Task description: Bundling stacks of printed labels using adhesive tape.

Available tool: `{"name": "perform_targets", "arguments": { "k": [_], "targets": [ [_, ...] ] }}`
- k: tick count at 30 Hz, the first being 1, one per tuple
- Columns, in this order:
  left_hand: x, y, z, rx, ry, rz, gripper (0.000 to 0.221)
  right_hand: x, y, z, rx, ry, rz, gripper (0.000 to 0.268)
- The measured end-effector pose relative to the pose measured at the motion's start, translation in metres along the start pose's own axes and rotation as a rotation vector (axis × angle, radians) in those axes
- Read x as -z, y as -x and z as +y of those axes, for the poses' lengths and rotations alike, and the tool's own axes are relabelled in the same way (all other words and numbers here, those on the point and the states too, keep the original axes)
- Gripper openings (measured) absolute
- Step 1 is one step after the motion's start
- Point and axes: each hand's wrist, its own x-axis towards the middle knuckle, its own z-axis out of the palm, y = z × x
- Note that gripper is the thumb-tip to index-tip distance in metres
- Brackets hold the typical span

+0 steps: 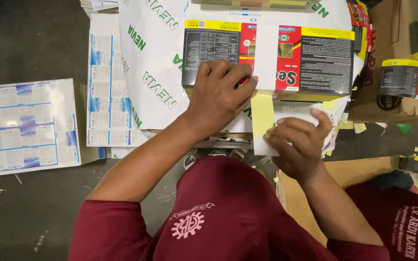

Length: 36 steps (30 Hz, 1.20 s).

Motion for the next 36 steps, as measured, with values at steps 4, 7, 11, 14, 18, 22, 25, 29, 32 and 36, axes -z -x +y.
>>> {"name": "perform_targets", "arguments": {
  "k": [4,7,11,14,18,22,25,29,32,36],
  "targets": [
    [0.003,0.000,0.001,-0.015,0.001,-0.004,0.031,0.017,-0.050,0.013,-0.122,0.003,0.040,0.018],
    [0.009,-0.001,0.001,-0.021,0.003,-0.018,0.033,0.011,-0.076,0.038,-0.191,-0.051,0.036,0.015],
    [0.012,-0.002,0.001,-0.018,0.008,-0.021,0.031,-0.001,-0.112,0.068,-0.265,-0.131,-0.025,0.017],
    [0.010,-0.002,0.001,-0.007,0.029,-0.011,0.027,-0.014,-0.126,0.089,-0.332,-0.234,-0.117,0.017],
    [0.008,-0.001,0.000,0.017,0.073,0.020,0.024,-0.034,-0.119,0.112,-0.469,-0.518,-0.239,0.020],
    [0.009,0.000,-0.001,0.031,0.099,0.032,0.023,-0.033,-0.127,0.104,-0.715,-0.505,-0.396,0.022],
    [0.010,-0.002,-0.001,0.025,0.111,0.043,0.023,-0.038,-0.123,0.109,-0.714,-0.424,-0.406,0.023],
    [0.009,0.000,-0.002,0.018,0.108,0.051,0.023,-0.039,-0.125,0.106,-0.742,-0.406,-0.400,0.024],
    [0.007,0.000,-0.004,0.003,0.112,0.061,0.021,-0.042,-0.121,0.113,-0.759,-0.388,-0.400,0.026],
    [0.006,0.001,-0.005,0.002,0.107,0.069,0.021,-0.055,-0.119,0.122,-0.617,-0.459,-0.235,0.039]
  ]
}}
